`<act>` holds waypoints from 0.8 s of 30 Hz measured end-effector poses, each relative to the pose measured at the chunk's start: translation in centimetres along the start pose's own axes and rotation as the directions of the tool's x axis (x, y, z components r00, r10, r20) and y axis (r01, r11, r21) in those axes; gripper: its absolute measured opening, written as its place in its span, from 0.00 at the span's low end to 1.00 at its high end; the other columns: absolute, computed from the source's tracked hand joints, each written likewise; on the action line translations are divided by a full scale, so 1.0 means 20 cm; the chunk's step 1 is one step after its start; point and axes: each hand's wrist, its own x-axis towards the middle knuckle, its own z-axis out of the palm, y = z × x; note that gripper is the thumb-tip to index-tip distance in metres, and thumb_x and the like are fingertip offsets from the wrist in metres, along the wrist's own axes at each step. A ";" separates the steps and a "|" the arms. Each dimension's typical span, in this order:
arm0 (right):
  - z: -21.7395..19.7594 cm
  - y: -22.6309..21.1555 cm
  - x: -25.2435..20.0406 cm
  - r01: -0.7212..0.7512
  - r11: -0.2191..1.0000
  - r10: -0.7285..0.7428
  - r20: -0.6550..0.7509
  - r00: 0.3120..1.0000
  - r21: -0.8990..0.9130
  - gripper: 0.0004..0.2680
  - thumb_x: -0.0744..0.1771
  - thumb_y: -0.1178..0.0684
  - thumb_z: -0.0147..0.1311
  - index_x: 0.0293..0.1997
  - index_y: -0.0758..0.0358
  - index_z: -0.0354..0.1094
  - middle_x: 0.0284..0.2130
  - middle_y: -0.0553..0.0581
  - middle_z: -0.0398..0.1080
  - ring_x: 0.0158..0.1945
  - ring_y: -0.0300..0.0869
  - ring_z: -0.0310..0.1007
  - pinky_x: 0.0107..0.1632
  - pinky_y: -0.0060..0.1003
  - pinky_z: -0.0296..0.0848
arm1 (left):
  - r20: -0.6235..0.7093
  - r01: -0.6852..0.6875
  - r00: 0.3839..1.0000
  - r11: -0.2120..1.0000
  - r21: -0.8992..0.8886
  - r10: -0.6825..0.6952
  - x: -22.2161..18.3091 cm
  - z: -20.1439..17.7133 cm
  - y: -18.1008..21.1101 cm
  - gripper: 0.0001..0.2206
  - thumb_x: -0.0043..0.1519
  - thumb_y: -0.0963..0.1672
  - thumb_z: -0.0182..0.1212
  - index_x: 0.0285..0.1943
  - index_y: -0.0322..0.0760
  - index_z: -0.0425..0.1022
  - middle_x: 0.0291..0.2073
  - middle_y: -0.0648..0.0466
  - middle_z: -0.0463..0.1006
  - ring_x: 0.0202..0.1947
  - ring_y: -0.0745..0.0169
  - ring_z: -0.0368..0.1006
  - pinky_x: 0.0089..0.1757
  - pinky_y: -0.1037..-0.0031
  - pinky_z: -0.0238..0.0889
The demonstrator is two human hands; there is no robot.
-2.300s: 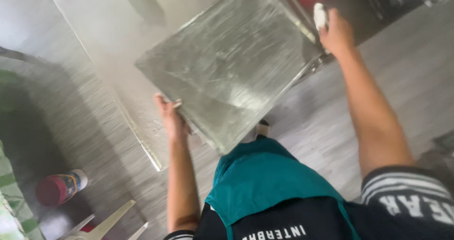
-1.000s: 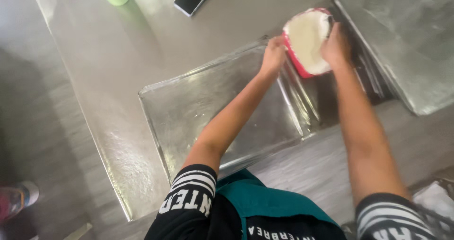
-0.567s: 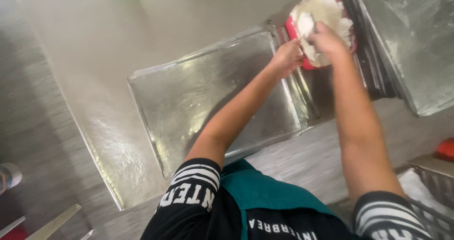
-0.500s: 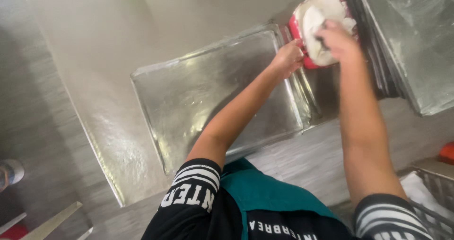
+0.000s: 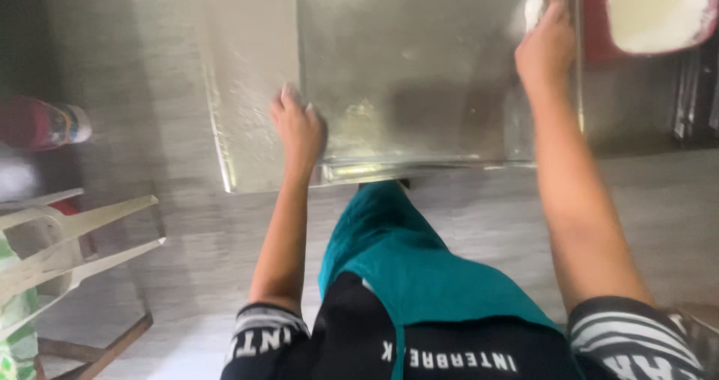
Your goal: The person greases metal baking trays using a piece of white material dipped in a white substance. They take trays one at a time from a stack, rub the substance across the entire surface of each tray, and place the greased trays into a new stack.
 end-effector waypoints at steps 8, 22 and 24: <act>0.48 -0.34 -0.05 -0.133 0.892 0.027 -0.241 0.970 -0.433 0.10 0.73 0.51 0.45 0.53 0.67 0.65 0.46 0.66 0.70 0.48 0.57 0.72 0.49 0.51 0.72 | 0.351 0.321 0.889 0.947 -0.017 -0.295 0.01 -0.03 -0.24 0.06 0.60 0.39 0.60 0.37 0.23 0.76 0.28 0.32 0.74 0.28 0.37 0.71 0.35 0.58 0.64; 0.21 -1.92 -0.54 -0.273 0.931 0.122 0.500 0.857 0.241 0.09 0.66 0.59 0.51 0.52 0.66 0.61 0.42 0.69 0.70 0.40 0.64 0.74 0.40 0.60 0.71 | 0.598 0.490 0.760 0.830 -0.268 -0.255 0.10 -0.08 -0.35 0.24 0.60 0.37 0.61 0.67 0.34 0.66 0.33 0.49 0.79 0.32 0.65 0.78 0.34 0.71 0.72; 0.14 -1.70 -0.56 -0.299 0.933 0.191 0.429 0.883 0.201 0.11 0.66 0.60 0.53 0.53 0.67 0.60 0.41 0.69 0.71 0.41 0.64 0.74 0.42 0.58 0.71 | 0.632 0.457 0.744 0.855 -0.245 -0.217 0.11 -0.10 -0.36 0.30 0.62 0.36 0.61 0.75 0.38 0.59 0.33 0.47 0.79 0.32 0.63 0.77 0.36 0.71 0.72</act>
